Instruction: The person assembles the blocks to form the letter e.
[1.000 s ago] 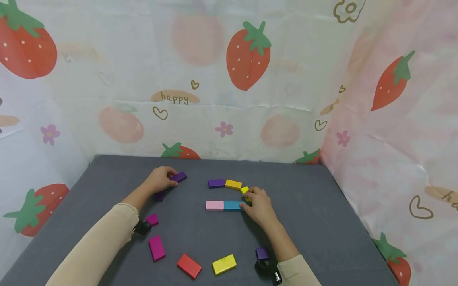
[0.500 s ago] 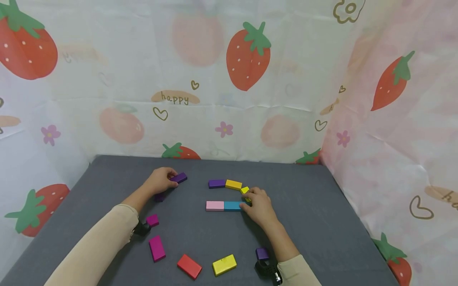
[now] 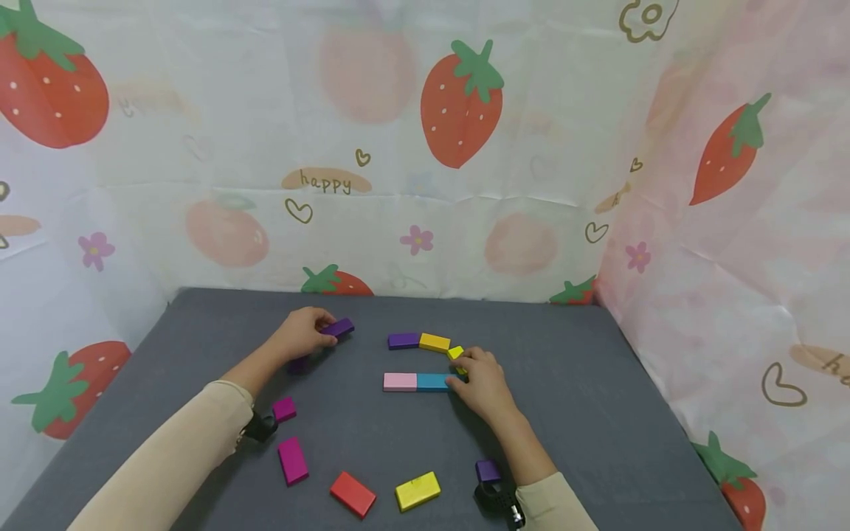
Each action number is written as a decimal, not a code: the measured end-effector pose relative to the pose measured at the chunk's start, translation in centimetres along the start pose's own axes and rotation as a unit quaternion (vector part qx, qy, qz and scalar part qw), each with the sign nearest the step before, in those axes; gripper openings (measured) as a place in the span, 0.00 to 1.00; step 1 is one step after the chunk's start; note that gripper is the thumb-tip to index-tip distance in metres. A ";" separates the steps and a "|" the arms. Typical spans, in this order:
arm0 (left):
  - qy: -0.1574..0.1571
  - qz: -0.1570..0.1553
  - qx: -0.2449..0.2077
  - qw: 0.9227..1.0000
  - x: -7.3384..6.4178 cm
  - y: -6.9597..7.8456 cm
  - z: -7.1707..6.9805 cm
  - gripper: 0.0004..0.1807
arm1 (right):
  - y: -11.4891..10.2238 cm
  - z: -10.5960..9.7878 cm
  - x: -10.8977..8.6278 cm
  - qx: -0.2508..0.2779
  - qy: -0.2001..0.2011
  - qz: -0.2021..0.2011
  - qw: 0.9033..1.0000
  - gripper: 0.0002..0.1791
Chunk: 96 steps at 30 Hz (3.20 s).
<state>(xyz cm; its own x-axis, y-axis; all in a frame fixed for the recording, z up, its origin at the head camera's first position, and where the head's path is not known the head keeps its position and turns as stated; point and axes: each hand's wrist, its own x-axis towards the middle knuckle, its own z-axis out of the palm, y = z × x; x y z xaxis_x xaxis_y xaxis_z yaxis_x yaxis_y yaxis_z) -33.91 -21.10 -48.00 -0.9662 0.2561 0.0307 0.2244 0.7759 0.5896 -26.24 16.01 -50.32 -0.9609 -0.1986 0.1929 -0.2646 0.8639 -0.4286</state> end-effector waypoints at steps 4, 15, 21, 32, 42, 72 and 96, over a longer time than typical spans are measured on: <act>-0.003 0.010 -0.001 1.000 -0.2 0.6 0.2 0.22 | 0.0 0.0 0.0 -0.002 0.001 0.001 1.000 0.17; -0.014 0.015 -0.007 1.000 -0.2 2.4 1.7 0.20 | 0.2 0.1 0.0 -0.001 0.000 0.003 1.000 0.17; -0.022 0.020 -0.014 0.999 -0.1 2.9 2.7 0.20 | 0.1 0.0 0.1 -0.002 -0.004 0.005 1.000 0.17; -0.023 0.020 -0.007 1.000 -0.2 3.4 3.8 0.20 | 0.1 0.1 0.0 -0.003 -0.006 0.003 1.000 0.17; -0.036 0.008 -0.012 0.999 0.2 3.7 4.5 0.19 | 0.2 0.1 0.1 -0.009 -0.007 0.006 1.000 0.17; -0.048 -0.015 -0.014 0.999 0.6 5.0 5.1 0.20 | 0.2 0.1 0.1 -0.008 -0.002 0.001 1.000 0.16; -0.061 -0.022 -0.033 0.997 0.2 5.1 4.7 0.23 | 0.1 0.0 0.2 -0.007 -0.005 0.004 1.000 0.17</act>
<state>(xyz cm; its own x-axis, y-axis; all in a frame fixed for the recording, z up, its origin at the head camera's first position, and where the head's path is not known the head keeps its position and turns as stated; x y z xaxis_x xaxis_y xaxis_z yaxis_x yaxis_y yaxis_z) -32.37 -14.36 -48.75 -0.9517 0.2929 -0.0924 0.1687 0.7498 0.6398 -26.46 16.00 -50.35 -0.9637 -0.1959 0.1813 -0.2558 0.8719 -0.4175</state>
